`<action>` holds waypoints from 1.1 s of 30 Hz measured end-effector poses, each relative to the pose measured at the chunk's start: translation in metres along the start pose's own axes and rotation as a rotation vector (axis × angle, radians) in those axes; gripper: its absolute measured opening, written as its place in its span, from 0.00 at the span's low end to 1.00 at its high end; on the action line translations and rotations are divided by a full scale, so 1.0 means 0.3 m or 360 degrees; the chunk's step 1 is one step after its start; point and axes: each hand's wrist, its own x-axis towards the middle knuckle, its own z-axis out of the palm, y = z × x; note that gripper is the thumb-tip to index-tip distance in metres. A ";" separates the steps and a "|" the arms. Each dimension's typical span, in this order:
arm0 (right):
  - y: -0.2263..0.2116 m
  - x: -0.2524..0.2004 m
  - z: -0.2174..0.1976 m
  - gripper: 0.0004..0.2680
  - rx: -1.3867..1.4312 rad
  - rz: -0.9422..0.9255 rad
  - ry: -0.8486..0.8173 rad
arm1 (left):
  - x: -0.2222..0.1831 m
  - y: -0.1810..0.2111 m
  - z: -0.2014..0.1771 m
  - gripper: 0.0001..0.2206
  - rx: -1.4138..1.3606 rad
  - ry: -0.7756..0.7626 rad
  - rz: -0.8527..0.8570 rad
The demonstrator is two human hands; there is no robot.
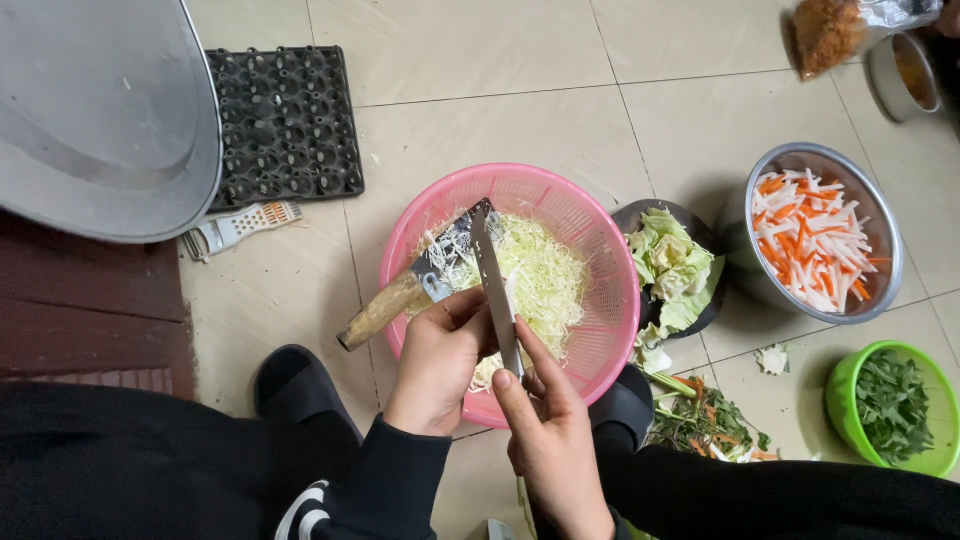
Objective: Shredding cabbage with a knife into a colander while sitting on the floor
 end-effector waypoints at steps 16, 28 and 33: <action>-0.029 -0.022 -0.002 0.24 0.0052 -0.0037 0.0040 | -0.041 0.022 0.020 0.13 0.0063 -0.0175 -0.0035; -0.040 -0.023 -0.003 0.24 0.0122 0.0006 0.0166 | -0.052 0.021 0.021 0.15 0.0205 -0.0303 -0.0098; -0.020 -0.007 -0.007 0.24 0.0157 -0.0089 0.0161 | -0.051 0.005 0.028 0.17 0.0133 -0.0313 -0.0138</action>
